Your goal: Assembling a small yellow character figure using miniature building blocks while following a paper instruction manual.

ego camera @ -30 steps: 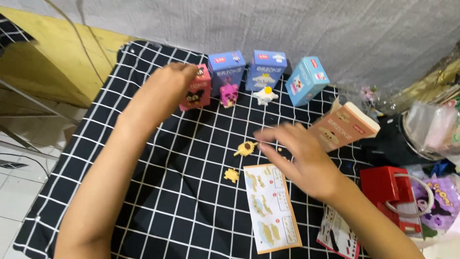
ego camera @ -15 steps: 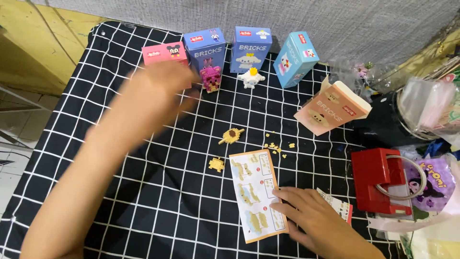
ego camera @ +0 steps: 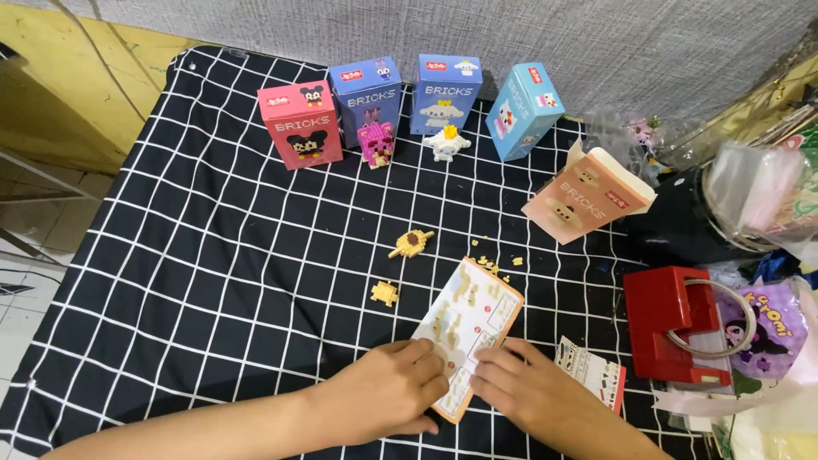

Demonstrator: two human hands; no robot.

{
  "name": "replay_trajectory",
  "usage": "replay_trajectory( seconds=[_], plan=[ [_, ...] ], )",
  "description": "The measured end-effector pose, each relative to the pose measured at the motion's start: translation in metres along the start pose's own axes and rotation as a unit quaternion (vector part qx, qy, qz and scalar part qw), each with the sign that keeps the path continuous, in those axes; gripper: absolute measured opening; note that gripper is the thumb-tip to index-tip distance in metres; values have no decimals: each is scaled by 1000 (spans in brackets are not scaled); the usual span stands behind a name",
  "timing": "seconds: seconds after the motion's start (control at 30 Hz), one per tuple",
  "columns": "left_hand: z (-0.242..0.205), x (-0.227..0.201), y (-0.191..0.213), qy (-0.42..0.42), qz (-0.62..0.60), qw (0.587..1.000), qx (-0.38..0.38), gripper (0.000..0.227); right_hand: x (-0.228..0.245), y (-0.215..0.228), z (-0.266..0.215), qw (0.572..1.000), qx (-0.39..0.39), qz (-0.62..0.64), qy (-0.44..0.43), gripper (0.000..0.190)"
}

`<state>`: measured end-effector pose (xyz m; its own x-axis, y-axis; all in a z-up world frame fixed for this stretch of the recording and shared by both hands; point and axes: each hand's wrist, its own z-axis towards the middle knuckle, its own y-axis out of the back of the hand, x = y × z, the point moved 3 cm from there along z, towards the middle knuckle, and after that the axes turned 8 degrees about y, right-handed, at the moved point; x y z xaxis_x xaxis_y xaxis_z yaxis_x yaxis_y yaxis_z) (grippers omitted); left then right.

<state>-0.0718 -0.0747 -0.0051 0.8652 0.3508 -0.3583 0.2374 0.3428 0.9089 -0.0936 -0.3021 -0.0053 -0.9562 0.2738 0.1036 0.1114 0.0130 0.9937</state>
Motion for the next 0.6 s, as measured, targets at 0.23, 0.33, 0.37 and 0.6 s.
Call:
replay_trajectory(
  seconds=[0.23,0.33,0.37,0.6],
  plan=[
    [-8,3,1,-30,-18,997,-76,20,9,25,9,987,-153,46,15,16],
    [-9,8,7,-15,-92,994,-64,16,5,23,11,985,-152,74,16,18],
    [-8,7,8,-5,-85,996,-34,31,-1,19,12,989,-118,83,-24,25],
    [-14,0,10,-102,25,994,-32,23,-20,18,0,991,-26,88,-96,67]
  ],
)
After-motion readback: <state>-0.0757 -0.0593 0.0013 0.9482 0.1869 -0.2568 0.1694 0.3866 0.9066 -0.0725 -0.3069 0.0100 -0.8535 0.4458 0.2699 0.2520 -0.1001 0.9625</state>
